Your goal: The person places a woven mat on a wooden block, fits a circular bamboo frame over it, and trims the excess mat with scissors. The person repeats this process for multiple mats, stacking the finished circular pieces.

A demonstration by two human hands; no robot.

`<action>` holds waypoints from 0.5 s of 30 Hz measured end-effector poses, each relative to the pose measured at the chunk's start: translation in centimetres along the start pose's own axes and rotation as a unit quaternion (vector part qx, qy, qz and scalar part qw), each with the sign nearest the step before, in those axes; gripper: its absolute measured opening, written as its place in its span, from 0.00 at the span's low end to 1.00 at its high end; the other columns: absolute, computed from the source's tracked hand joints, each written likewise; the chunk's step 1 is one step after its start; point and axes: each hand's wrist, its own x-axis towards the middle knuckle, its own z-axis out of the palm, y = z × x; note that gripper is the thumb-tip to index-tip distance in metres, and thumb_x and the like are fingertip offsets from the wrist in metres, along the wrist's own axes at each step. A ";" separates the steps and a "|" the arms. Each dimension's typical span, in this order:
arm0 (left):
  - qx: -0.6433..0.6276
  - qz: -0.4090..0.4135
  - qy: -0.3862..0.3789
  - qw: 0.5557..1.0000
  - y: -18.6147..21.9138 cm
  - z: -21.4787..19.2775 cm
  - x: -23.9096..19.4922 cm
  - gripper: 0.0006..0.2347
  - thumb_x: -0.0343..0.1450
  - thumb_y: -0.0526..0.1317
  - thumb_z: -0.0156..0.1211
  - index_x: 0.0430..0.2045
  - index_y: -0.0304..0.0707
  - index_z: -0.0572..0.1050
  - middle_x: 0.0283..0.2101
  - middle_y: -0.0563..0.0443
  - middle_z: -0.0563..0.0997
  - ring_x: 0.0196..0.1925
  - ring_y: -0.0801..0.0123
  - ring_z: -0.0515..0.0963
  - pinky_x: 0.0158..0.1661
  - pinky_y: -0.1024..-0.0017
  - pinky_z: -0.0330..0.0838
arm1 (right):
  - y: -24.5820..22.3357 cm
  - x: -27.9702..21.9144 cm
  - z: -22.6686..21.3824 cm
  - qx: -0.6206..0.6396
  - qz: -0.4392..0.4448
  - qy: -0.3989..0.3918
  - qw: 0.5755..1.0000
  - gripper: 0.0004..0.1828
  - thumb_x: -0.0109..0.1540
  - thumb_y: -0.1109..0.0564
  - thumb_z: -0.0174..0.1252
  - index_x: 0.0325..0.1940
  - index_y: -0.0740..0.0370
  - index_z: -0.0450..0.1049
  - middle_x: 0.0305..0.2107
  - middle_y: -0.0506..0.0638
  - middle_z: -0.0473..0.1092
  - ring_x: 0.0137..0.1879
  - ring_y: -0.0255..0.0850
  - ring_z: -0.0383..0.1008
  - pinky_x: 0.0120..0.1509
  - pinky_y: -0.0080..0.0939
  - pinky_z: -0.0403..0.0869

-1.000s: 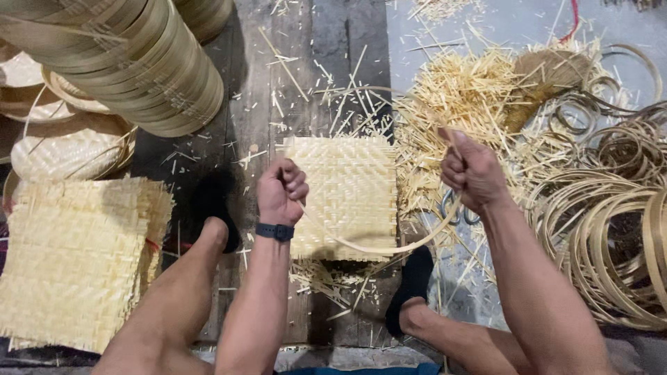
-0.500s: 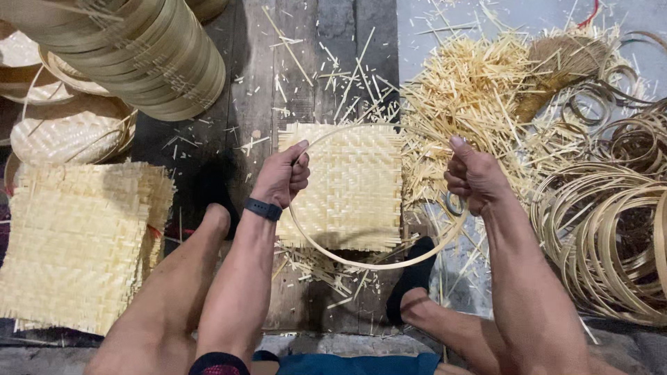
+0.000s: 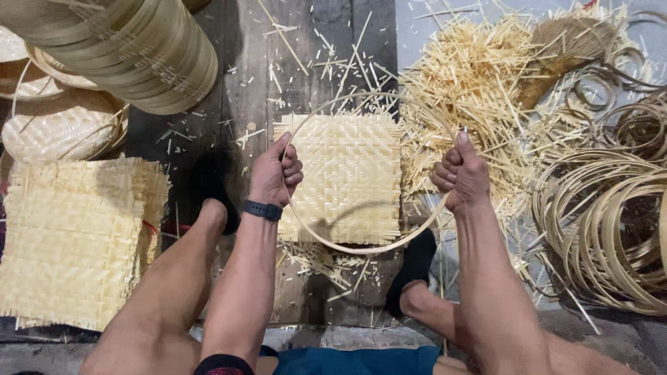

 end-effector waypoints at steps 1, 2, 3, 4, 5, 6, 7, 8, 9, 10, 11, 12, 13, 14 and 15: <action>0.017 0.011 -0.004 1.000 0.1 0.0 -0.2 0.15 0.75 0.48 0.60 0.21 0.39 0.72 0.14 0.62 0.64 0.13 0.80 0.58 0.15 0.79 0.50 | -0.1 0.0 0.1 -0.010 -0.003 -0.013 1.000 0.27 0.70 0.37 0.58 0.24 0.52 0.62 0.15 0.38 0.49 0.18 0.29 0.49 0.19 0.30 0.51; 0.035 0.023 -0.008 0.999 0.3 -0.1 -0.4 0.16 0.76 0.49 0.59 0.24 0.37 0.74 0.15 0.62 0.65 0.14 0.81 0.60 0.15 0.80 0.52 | -0.2 -0.1 0.1 -0.020 -0.005 -0.025 0.999 0.26 0.69 0.37 0.57 0.26 0.55 0.64 0.15 0.39 0.50 0.19 0.29 0.50 0.21 0.30 0.52; 0.053 0.033 -0.014 0.998 0.3 -0.1 -0.6 0.16 0.76 0.50 0.58 0.27 0.34 0.76 0.16 0.62 0.67 0.15 0.82 0.61 0.16 0.81 0.53 | -0.2 -0.2 0.1 -0.030 -0.009 -0.037 0.999 0.26 0.69 0.36 0.56 0.28 0.57 0.67 0.16 0.39 0.51 0.20 0.30 0.51 0.22 0.30 0.53; 0.040 0.022 -0.006 0.999 0.2 -0.2 -0.9 0.17 0.76 0.51 0.56 0.29 0.33 0.76 0.18 0.59 0.70 0.17 0.80 0.65 0.18 0.81 0.56 | 0.0 -0.4 0.1 -0.027 -0.004 -0.034 0.999 0.26 0.68 0.35 0.56 0.30 0.59 0.68 0.16 0.39 0.51 0.20 0.30 0.51 0.23 0.30 0.53; 0.028 0.012 0.000 1.000 0.1 -0.4 -1.3 0.19 0.76 0.53 0.53 0.32 0.32 0.77 0.20 0.57 0.73 0.19 0.79 0.68 0.20 0.81 0.60 | 0.2 -0.4 0.2 -0.023 -0.002 -0.031 0.999 0.27 0.67 0.35 0.56 0.32 0.61 0.70 0.17 0.40 0.52 0.20 0.30 0.51 0.23 0.30 0.54; 0.016 0.003 0.007 1.000 -0.2 -0.7 -1.7 0.21 0.76 0.55 0.50 0.34 0.30 0.78 0.22 0.55 0.76 0.21 0.77 0.72 0.22 0.81 0.64 | 0.5 -0.4 0.3 -0.019 0.001 -0.029 0.999 0.28 0.67 0.34 0.55 0.34 0.63 0.72 0.17 0.40 0.53 0.21 0.30 0.51 0.24 0.31 0.54; -0.024 0.028 -0.012 0.999 -1.0 -1.2 -1.9 0.22 0.77 0.55 0.50 0.36 0.29 0.78 0.23 0.52 0.77 0.23 0.74 0.73 0.24 0.79 0.67 | 0.9 -0.3 0.2 -0.018 -0.005 -0.024 1.000 0.28 0.66 0.34 0.55 0.35 0.64 0.72 0.17 0.40 0.53 0.21 0.30 0.51 0.24 0.31 0.54; -0.065 0.053 -0.030 0.996 -2.0 -1.6 -2.1 0.23 0.78 0.55 0.50 0.37 0.28 0.79 0.25 0.50 0.78 0.25 0.71 0.75 0.27 0.77 0.70 | 1.4 -0.2 0.0 -0.018 -0.010 -0.018 1.000 0.28 0.66 0.35 0.55 0.37 0.65 0.73 0.18 0.41 0.53 0.22 0.31 0.51 0.25 0.31 0.54; -0.105 0.079 -0.048 0.990 -2.8 -2.0 -2.3 0.23 0.79 0.55 0.50 0.38 0.27 0.79 0.26 0.48 0.79 0.28 0.69 0.77 0.30 0.75 0.73 | 2.0 0.0 -0.2 -0.017 -0.016 -0.013 1.000 0.28 0.66 0.35 0.55 0.38 0.66 0.74 0.18 0.41 0.54 0.22 0.31 0.52 0.25 0.32 0.54; -0.115 0.076 -0.028 0.990 -3.6 -2.5 -2.5 0.23 0.78 0.55 0.49 0.39 0.28 0.79 0.28 0.47 0.80 0.30 0.66 0.78 0.34 0.70 0.74 | 2.4 0.3 -0.6 -0.006 -0.017 -0.016 1.000 0.27 0.68 0.36 0.55 0.38 0.64 0.73 0.18 0.41 0.53 0.22 0.31 0.51 0.25 0.32 0.54; -0.126 0.074 -0.007 0.989 -4.4 -2.7 -2.8 0.23 0.77 0.55 0.48 0.39 0.29 0.78 0.30 0.45 0.81 0.32 0.63 0.79 0.38 0.66 0.76 | 2.6 0.6 -1.1 0.004 -0.018 -0.020 1.000 0.26 0.69 0.36 0.54 0.37 0.63 0.72 0.18 0.41 0.52 0.22 0.31 0.51 0.25 0.32 0.53; -0.137 0.072 0.013 0.988 -5.2 -2.7 -3.0 0.23 0.77 0.55 0.47 0.39 0.30 0.78 0.31 0.44 0.81 0.35 0.61 0.80 0.42 0.61 0.77 | 3.1 0.9 -1.5 0.015 -0.019 -0.025 0.999 0.25 0.70 0.37 0.53 0.37 0.62 0.71 0.19 0.41 0.52 0.22 0.31 0.50 0.25 0.32 0.53; -0.163 0.036 -0.027 0.986 -6.3 -2.1 -2.9 0.23 0.76 0.56 0.45 0.38 0.32 0.77 0.32 0.44 0.82 0.37 0.58 0.81 0.47 0.56 0.77 | 3.9 1.3 -1.4 0.074 -0.029 -0.017 0.997 0.24 0.71 0.37 0.52 0.36 0.61 0.69 0.19 0.41 0.52 0.23 0.32 0.51 0.25 0.33 0.53; -0.188 0.000 -0.067 0.980 -7.7 -1.2 -2.9 0.23 0.75 0.57 0.43 0.38 0.34 0.76 0.33 0.43 0.82 0.40 0.55 0.81 0.52 0.52 0.76 | 4.8 1.6 -1.3 0.133 -0.039 -0.008 0.990 0.24 0.72 0.38 0.51 0.36 0.59 0.68 0.20 0.42 0.53 0.23 0.32 0.51 0.25 0.34 0.54; -0.184 -0.006 -0.031 0.982 -9.1 -0.2 -2.9 0.21 0.75 0.55 0.43 0.38 0.34 0.76 0.33 0.44 0.82 0.39 0.57 0.81 0.52 0.52 0.75 | 5.4 1.9 -1.0 0.192 -0.051 -0.001 0.980 0.23 0.73 0.38 0.50 0.35 0.58 0.67 0.21 0.42 0.54 0.23 0.33 0.52 0.26 0.35 0.54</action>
